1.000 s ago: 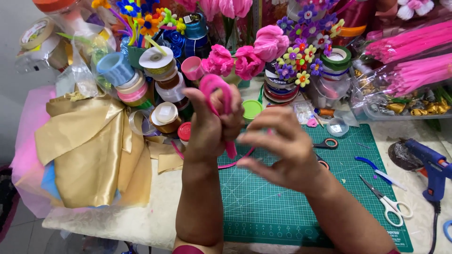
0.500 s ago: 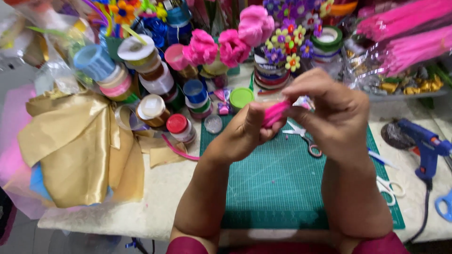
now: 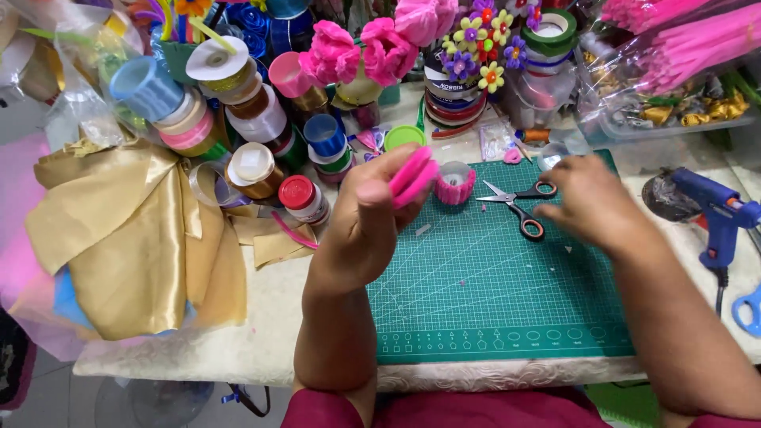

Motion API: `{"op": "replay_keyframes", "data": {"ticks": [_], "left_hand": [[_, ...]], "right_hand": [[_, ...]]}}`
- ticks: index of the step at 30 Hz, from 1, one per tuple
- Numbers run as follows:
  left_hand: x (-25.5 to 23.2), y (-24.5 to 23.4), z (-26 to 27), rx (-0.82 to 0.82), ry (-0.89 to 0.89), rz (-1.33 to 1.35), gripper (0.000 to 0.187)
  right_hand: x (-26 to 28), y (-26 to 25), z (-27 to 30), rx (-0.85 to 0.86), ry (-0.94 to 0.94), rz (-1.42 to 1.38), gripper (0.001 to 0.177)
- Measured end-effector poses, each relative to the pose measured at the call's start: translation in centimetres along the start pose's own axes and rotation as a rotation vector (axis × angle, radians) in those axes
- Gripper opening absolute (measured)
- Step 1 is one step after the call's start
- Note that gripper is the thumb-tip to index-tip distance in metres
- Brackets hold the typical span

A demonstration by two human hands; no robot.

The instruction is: Wrapping pink ribbon around a small circular base and cutting it with scissors to create a decorative craft item.

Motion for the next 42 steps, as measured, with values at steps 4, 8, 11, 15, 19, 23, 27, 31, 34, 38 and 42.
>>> {"op": "replay_keyframes", "data": {"ticks": [4,8,11,15,19,23,27,31,34,38,42], "left_hand": [[1.8,-0.2,-1.3,-0.026,0.014,-0.029,0.082],[10.3,-0.1,-4.4,0.046,-0.264,0.231,0.079],[15.5,0.3,-5.7,0.1,-0.363,0.432,0.073],[19.7,0.1,-6.1,0.175,-0.344,0.581,0.072],[20.5,-0.5,-5.8,0.164,-0.269,0.613,0.077],[20.6,-0.6,-5.5,0.14,-0.186,0.6,0.078],[20.0,-0.1,-5.1,0.119,-0.197,0.47,0.081],[24.4,0.1,-6.1,0.092,-0.169,0.439,0.098],[24.3,0.4,-6.0,0.103,-0.169,0.436,0.095],[24.4,0.6,-5.8,0.068,-0.219,0.337,0.096],[23.2,0.8,-5.8,0.054,-0.216,0.285,0.096]], "right_hand": [[-0.8,4.3,0.2,0.102,0.105,0.043,0.085],[-1.7,5.9,0.7,-0.085,0.08,-0.101,0.054],[-0.8,4.8,1.3,-0.142,0.09,-0.088,0.033],[0.1,3.7,1.7,-0.092,0.183,-0.11,0.04],[-1.5,2.2,0.9,-0.015,0.206,-0.138,0.038],[-0.5,-1.5,1.2,-0.558,-0.032,-0.578,0.029],[5.8,1.1,0.1,-0.155,0.03,-1.461,0.029],[10.6,6.5,-0.6,-0.117,-0.444,-1.822,0.076],[12.1,8.1,-0.1,-0.004,-0.466,-1.916,0.066],[12.9,8.7,0.1,0.01,-0.472,-1.933,0.057],[12.6,9.3,-0.2,-0.055,-0.459,-1.922,0.055]]}}
Point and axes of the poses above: each hand's wrist, its own z-axis away from the middle knuckle, its own y-axis out of the palm, x = y × z, the point moved 5 cm from there along -z, towards the middle knuckle, and after that the axes turned 14 degrees about -y, right-handed, at the moved point
